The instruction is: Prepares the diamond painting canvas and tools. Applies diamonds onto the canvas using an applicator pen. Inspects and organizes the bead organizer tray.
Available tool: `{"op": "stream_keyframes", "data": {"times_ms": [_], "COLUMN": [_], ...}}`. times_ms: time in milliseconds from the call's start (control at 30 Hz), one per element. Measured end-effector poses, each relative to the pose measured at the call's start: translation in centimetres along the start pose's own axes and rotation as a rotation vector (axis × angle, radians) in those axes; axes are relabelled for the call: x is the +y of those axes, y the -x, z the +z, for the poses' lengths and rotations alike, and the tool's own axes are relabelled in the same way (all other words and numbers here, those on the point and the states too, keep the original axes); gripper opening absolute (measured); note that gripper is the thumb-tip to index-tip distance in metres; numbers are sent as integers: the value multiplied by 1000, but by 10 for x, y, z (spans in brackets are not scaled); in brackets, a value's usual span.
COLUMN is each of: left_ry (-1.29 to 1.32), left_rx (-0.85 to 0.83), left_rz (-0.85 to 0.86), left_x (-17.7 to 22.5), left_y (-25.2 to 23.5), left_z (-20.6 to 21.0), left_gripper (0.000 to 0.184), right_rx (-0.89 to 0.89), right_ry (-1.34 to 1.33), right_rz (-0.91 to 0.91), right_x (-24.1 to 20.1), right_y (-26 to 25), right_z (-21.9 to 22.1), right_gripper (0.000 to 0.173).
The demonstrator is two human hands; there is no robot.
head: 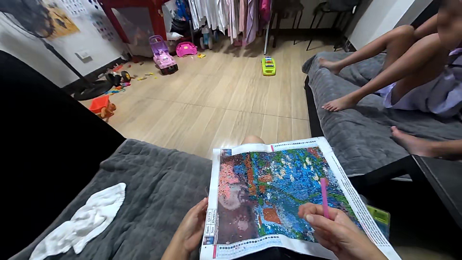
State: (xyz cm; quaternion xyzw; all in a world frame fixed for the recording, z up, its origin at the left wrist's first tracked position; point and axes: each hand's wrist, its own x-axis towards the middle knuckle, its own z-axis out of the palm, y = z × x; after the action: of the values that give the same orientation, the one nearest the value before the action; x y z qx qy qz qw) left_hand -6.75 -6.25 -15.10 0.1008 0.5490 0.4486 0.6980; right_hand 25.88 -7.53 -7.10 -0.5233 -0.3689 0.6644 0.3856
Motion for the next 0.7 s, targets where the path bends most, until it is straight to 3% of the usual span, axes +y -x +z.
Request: {"op": "stream_keyframes", "data": {"times_ms": [67, 200, 700], "left_ry": [68, 25, 13], "left_rx": [-53, -6, -141], "left_rz": [7, 41, 64], "left_x": [-3, -1, 12], "left_y": [-2, 0, -4], "left_z": [3, 19, 63], "left_gripper": [41, 32, 30], "right_rx": [-36, -107, -184], "right_ry": [-58, -111, -104], "right_rz": [23, 47, 108], "right_x": [1, 1, -15], "right_y": [-4, -11, -29], "right_z": [0, 0, 20], "right_gripper": [15, 10, 12]}}
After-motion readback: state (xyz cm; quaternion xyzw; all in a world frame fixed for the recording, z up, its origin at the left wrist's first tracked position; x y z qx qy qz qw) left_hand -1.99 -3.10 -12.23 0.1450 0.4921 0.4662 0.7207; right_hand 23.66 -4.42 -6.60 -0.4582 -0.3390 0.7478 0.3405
